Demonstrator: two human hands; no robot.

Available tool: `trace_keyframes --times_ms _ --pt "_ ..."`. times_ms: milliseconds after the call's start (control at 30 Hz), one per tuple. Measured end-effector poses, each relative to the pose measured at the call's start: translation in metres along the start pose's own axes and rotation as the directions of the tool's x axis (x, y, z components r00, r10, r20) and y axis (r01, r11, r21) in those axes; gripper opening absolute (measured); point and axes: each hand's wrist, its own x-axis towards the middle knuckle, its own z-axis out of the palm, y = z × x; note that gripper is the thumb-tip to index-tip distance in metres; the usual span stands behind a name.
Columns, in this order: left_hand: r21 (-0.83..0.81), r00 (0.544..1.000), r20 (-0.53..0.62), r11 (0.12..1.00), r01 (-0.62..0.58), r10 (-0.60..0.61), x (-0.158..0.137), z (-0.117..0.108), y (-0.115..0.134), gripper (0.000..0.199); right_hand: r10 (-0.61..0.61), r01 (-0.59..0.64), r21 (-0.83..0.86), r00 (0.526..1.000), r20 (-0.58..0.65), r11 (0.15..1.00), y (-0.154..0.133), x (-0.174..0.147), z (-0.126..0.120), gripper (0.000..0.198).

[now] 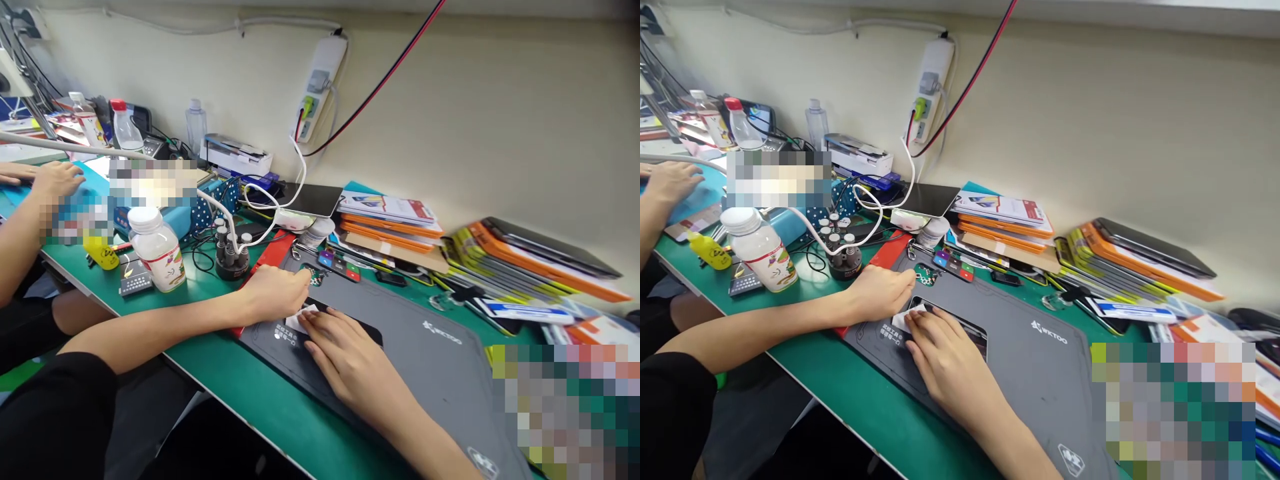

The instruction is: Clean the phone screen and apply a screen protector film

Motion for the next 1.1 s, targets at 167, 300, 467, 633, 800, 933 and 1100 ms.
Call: trace_keyframes --times_ms 167,300,467,633,800,933,1100 --pt "0.018 1.000 0.003 1.000 0.000 0.000 0.001 0.000 0.000 0.026 -0.007 0.008 -0.033 1.000 0.008 0.999 -0.009 -0.011 -0.004 0.041" --pt "0.021 1.000 0.010 1.000 0.009 -0.009 0.001 0.000 0.001 0.026 0.009 -0.009 -0.072 1.000 0.000 0.997 0.015 0.002 0.006 0.032" --pt "0.038 1.000 0.007 0.999 0.016 -0.016 0.001 0.000 0.000 0.026 0.030 -0.029 -0.068 1.000 0.006 0.997 0.031 0.017 0.015 0.033" --pt "0.019 1.000 0.015 1.000 0.015 -0.016 0.001 -0.001 0.000 0.027 -0.017 0.017 -0.065 1.000 0.009 0.998 0.006 0.002 0.004 0.034" --pt "0.021 1.000 0.012 1.000 0.019 -0.019 0.003 0.000 0.000 0.027 -0.030 0.030 -0.095 1.000 0.003 0.995 -0.008 -0.005 -0.003 0.032" --pt "0.041 1.000 0.010 0.999 0.028 -0.028 0.003 0.001 0.000 0.028 -0.020 0.018 -0.082 0.999 -0.027 0.996 -0.003 0.002 0.002 0.028" --pt "0.057 1.000 0.007 0.998 0.021 -0.021 0.003 0.001 0.000 0.030 -0.031 0.025 -0.107 0.998 -0.052 0.994 -0.003 0.005 0.004 0.029"
